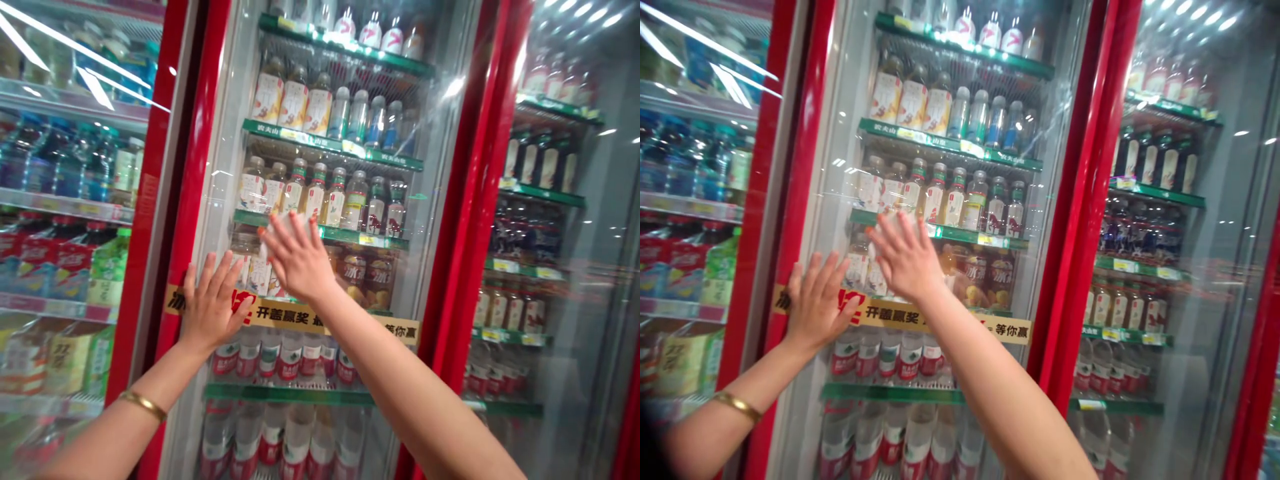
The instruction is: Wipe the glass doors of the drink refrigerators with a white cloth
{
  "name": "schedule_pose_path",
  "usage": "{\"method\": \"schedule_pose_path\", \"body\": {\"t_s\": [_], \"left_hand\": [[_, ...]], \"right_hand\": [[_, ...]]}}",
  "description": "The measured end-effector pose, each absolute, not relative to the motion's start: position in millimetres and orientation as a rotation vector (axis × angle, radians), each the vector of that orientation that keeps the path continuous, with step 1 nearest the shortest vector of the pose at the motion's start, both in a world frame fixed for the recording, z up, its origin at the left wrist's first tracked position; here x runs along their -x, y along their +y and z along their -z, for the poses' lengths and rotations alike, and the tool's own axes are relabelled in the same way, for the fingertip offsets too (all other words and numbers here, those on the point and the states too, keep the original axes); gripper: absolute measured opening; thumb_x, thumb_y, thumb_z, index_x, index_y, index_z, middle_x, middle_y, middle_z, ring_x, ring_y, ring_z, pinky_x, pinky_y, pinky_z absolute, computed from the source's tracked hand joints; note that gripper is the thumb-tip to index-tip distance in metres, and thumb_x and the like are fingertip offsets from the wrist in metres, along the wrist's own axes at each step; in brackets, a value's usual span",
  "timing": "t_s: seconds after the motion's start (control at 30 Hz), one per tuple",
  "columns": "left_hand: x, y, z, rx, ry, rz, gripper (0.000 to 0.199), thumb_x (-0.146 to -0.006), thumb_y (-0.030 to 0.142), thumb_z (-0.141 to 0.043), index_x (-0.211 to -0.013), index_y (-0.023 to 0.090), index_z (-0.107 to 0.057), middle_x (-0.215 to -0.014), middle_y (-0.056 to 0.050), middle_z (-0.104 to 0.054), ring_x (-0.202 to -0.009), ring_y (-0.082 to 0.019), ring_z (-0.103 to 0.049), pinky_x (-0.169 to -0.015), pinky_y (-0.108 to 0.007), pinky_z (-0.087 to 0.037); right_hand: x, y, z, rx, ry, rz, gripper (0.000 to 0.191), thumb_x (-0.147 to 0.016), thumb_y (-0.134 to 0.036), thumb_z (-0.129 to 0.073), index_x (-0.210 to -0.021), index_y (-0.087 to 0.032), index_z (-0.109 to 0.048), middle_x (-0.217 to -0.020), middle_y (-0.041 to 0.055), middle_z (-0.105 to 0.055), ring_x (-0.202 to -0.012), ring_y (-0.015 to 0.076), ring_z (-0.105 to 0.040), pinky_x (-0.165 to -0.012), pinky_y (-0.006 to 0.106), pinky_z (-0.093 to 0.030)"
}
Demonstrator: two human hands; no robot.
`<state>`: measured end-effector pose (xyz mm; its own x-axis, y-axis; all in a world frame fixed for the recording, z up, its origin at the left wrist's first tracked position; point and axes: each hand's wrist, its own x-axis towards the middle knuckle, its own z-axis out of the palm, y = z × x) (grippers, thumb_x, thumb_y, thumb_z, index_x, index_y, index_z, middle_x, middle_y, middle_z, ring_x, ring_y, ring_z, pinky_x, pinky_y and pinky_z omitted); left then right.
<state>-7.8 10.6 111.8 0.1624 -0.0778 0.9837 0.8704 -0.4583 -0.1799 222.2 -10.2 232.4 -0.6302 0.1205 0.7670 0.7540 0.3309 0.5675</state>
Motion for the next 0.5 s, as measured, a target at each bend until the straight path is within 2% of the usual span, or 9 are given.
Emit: {"method": "schedule_pose_path", "body": {"t_s": [0.1,0.17,0.27,0.37,0.43,0.5], "left_hand": [[7,10,-112,1.607,-0.772,1.418,0.087,-0.105,0.04,-0.061,-0.179,0.031,-0.016,-0.183,-0.005,-0.025,-0.173,-0.027,-0.017,-0.144,-0.054,-0.01],[6,10,-112,1.616,-0.751,1.397,0.086,-0.105,0.041,-0.06,-0.179,0.031,-0.016,-0.183,-0.005,-0.027,-0.173,-0.026,-0.02,-0.144,-0.053,-0.012],[6,10,-111,1.617,-0.726,1.376,0.084,-0.106,0.043,-0.056,-0.178,0.029,-0.016,-0.183,-0.004,-0.027,-0.173,-0.025,-0.021,-0.144,-0.051,-0.013],[8,11,-110,1.598,-0.725,1.397,0.082,-0.107,0.041,-0.053,-0.178,0.029,-0.016,-0.184,-0.004,-0.025,-0.173,-0.024,-0.019,-0.143,-0.051,-0.013],[9,11,-110,1.594,-0.729,1.415,0.081,-0.107,0.039,-0.052,-0.178,0.028,-0.016,-0.184,-0.005,-0.024,-0.173,-0.024,-0.018,-0.143,-0.052,-0.012],[10,11,-110,1.591,-0.734,1.431,0.081,-0.106,0.037,-0.052,-0.178,0.028,-0.016,-0.184,-0.006,-0.024,-0.173,-0.025,-0.018,-0.143,-0.054,-0.013]], "right_hand": [[-251,-24,-178,0.549,-2.323,1.458,0.066,-0.112,-0.047,-0.048,-0.175,-0.04,-0.028,-0.182,-0.0087,-0.032,-0.172,0.0238,-0.022,-0.143,0.056,-0.02],[-291,-34,-169,0.736,-2.22,1.456,0.066,-0.112,-0.048,-0.048,-0.175,-0.037,-0.03,-0.184,-0.0058,-0.028,-0.174,0.026,-0.015,-0.143,0.059,-0.016],[-327,-36,-209,1.114,-1.812,1.391,0.067,-0.114,-0.043,-0.04,-0.177,-0.038,-0.019,-0.187,-0.0014,-0.015,-0.175,0.0323,-0.007,-0.14,0.07,-0.014],[-301,-26,-257,1.308,-1.532,1.266,0.067,-0.115,-0.042,-0.031,-0.179,-0.031,-0.014,-0.188,0.0032,-0.007,-0.174,0.0376,-0.001,-0.138,0.075,-0.012],[-264,-22,-261,1.203,-1.655,1.268,0.067,-0.115,-0.042,-0.032,-0.179,-0.027,-0.016,-0.188,0.0044,-0.008,-0.174,0.0391,0.0,-0.138,0.075,-0.009],[-237,-24,-238,0.961,-1.942,1.345,0.066,-0.114,-0.044,-0.036,-0.177,-0.033,-0.022,-0.187,-0.0017,-0.016,-0.175,0.0324,-0.005,-0.142,0.067,-0.009]]}}
